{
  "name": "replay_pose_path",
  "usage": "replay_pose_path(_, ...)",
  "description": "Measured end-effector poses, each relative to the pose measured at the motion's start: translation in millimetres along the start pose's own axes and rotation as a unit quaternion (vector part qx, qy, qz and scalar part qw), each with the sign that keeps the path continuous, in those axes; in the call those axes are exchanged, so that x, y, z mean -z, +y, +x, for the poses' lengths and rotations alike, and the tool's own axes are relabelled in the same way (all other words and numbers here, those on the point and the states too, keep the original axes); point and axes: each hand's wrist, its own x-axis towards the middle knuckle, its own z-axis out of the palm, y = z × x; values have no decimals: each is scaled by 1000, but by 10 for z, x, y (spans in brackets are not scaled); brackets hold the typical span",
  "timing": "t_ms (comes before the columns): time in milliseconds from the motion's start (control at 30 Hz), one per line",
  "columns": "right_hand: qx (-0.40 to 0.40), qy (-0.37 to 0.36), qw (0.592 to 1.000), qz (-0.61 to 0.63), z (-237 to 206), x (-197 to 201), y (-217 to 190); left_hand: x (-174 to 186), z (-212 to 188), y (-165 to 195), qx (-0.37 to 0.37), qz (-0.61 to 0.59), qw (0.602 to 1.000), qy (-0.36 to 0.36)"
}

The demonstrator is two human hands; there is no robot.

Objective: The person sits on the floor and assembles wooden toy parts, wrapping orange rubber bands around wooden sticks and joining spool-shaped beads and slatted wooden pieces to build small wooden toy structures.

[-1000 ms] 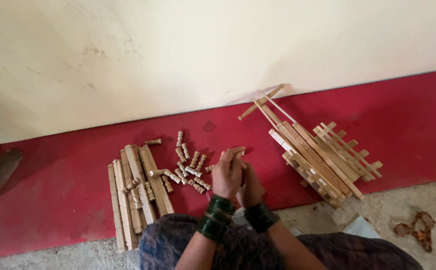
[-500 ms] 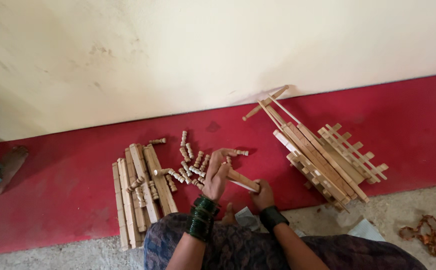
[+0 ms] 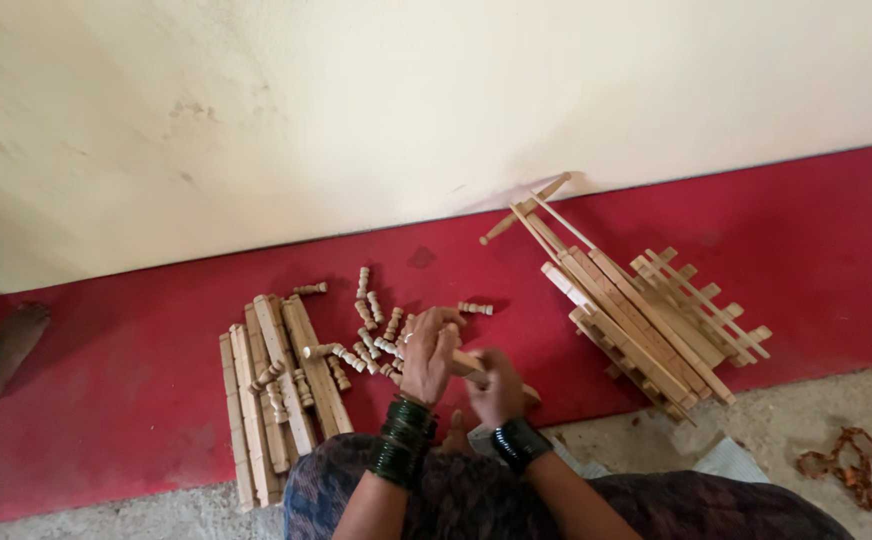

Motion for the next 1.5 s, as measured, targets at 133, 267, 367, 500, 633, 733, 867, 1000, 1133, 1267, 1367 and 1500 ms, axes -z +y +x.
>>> replay_pose_path(133,-39,-17,999,-7,-203,-1,808,-35,-50,-70,109,-52,993,-5)
replay_pose_path(267,-67,-52,996,13,-217,120,1042,-127,-42,134,-90,-23,995,21)
replay_pose_path(367,-29,-18,998,43,-187,160,842,-88,-33,327,-77,-42,996,-10)
replay_pose_path(500,-87,-53,983,154,-96,257,179,-204,84,400,-37,-42,998,-28)
replay_pose_path(633,-6,-26,985,168,-44,272,-89,-328,36,170,-91,-65,994,-17)
replay_pose_path(733,39,-2,997,63,-92,189,158,-308,83,-137,22,-114,991,-70)
replay_pose_path(867,-15,18,997,-69,-302,52,608,79,-14,-550,-33,-70,992,-99)
replay_pose_path(1000,-1,-23,996,-86,-363,-72,703,603,-179,-889,120,-168,957,-204)
replay_pose_path(1133,2,-78,989,-125,-351,-135,654,930,-435,-1252,63,-274,920,-275)
replay_pose_path(1267,59,-109,985,-122,-281,-136,528,944,-427,-1622,281,-479,820,-136)
replay_pose_path(1367,87,-111,969,-202,-176,42,396,1216,-326,-1748,344,-235,908,47)
replay_pose_path(1500,25,-93,952,-291,124,673,405,1621,-380,-1757,482,263,835,28)
